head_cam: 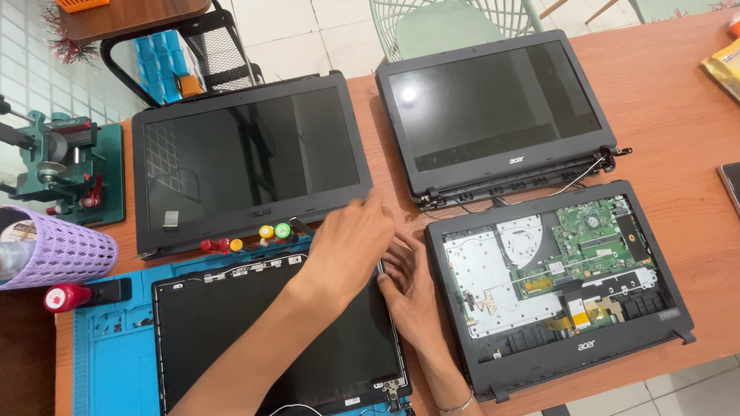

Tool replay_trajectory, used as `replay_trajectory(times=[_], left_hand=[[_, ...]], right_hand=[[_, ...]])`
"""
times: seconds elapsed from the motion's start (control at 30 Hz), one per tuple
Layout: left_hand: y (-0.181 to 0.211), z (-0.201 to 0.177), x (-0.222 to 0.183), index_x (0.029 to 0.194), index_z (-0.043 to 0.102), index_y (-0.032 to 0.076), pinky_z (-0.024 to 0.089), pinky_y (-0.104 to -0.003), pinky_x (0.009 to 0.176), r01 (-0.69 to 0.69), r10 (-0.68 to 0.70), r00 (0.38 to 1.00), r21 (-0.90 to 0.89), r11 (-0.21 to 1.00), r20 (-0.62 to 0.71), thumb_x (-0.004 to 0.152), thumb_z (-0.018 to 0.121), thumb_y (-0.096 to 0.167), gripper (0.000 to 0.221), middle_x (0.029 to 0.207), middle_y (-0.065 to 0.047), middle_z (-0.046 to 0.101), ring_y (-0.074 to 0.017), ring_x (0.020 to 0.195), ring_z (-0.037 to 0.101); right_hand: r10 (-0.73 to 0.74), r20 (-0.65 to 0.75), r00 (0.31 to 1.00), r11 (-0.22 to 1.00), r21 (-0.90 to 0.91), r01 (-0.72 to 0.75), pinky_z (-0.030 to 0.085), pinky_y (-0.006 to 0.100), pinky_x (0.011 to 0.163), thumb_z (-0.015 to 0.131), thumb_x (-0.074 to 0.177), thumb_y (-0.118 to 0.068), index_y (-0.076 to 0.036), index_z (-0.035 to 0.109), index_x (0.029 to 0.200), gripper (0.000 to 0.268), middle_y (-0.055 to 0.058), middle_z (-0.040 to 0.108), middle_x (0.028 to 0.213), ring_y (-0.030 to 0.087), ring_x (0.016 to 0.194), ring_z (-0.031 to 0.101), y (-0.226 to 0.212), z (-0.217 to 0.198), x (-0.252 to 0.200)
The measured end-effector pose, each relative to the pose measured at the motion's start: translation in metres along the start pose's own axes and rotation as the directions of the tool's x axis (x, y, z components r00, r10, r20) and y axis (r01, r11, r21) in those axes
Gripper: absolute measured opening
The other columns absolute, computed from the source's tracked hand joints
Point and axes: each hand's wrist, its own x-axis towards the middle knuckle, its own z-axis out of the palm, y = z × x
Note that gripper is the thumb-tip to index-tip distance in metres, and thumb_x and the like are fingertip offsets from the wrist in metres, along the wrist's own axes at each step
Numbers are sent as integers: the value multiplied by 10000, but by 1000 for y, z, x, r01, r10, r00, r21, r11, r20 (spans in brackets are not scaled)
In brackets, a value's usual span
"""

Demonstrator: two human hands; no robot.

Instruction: The person uses a screwdriver to remove screws from the corners of a laptop screen panel and then detaches the screen from its frame by hand.

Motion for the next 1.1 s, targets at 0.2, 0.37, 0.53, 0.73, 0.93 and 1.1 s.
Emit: replay_trajectory(times=[0.2, 0.37, 0.53, 0.73, 0.93, 1.1], left_hand=[[-1, -3, -3, 815, 683, -16, 609, -353, 692, -17, 15, 998, -32, 999, -67, 673, 739, 12, 155, 958, -152, 634, -288, 913, 704], [-6, 2, -7, 792, 685, 1, 605, -361, 701, -8, 7, 996, -7, 1000, -89, 708, 725, -7, 94, 938, -132, 639, -278, 908, 703], [-5, -7, -12, 804, 681, -4, 593, -365, 703, -9, 12, 993, 25, 1000, -120, 725, 722, 0, 88, 920, -124, 638, -269, 886, 699], [-6, -48, -50, 840, 665, 1, 569, -379, 699, -31, 28, 991, -21, 999, -131, 674, 712, -5, 173, 933, -127, 631, -281, 906, 679], [-23, -74, -119, 845, 666, 29, 540, -396, 704, 91, -112, 966, -101, 991, -232, 775, 733, 97, 118, 878, -93, 629, -271, 867, 660], [-52, -76, -192, 864, 680, 49, 533, -400, 682, 316, -379, 886, -248, 916, -269, 849, 732, 197, 157, 830, -62, 652, -271, 798, 665]], right_hand=[[-3, 0, 1000, 1000, 11, 3, 490, 318, 1034, 565, 866, 119, -43, 375, 1466, 650, 180, 578, 1419, 230, 1289, 584, 1, 0, 0], [-23, 7, 1000, 1000, 5, 23, 486, 340, 1078, 565, 862, 120, -41, 364, 1469, 659, 193, 564, 1427, 243, 1325, 572, 3, -1, 1], [-23, -13, 1000, 1000, -19, 23, 479, 364, 1111, 573, 861, 108, -44, 367, 1470, 661, 193, 552, 1433, 258, 1353, 559, -1, 0, -1], [-88, -3, 996, 988, -127, 87, 391, 385, 1204, 592, 880, 92, -49, 387, 1469, 640, 185, 540, 1479, 265, 1418, 516, -17, 6, -13], [-106, 111, 988, 973, -192, 126, 372, 406, 1198, 618, 874, 61, -56, 423, 1465, 633, 154, 567, 1472, 265, 1419, 517, -42, 23, -29], [-79, 271, 959, 943, -292, 160, 461, 403, 1134, 656, 882, -16, -68, 509, 1407, 548, 126, 625, 1425, 255, 1347, 602, -60, 61, -45]])
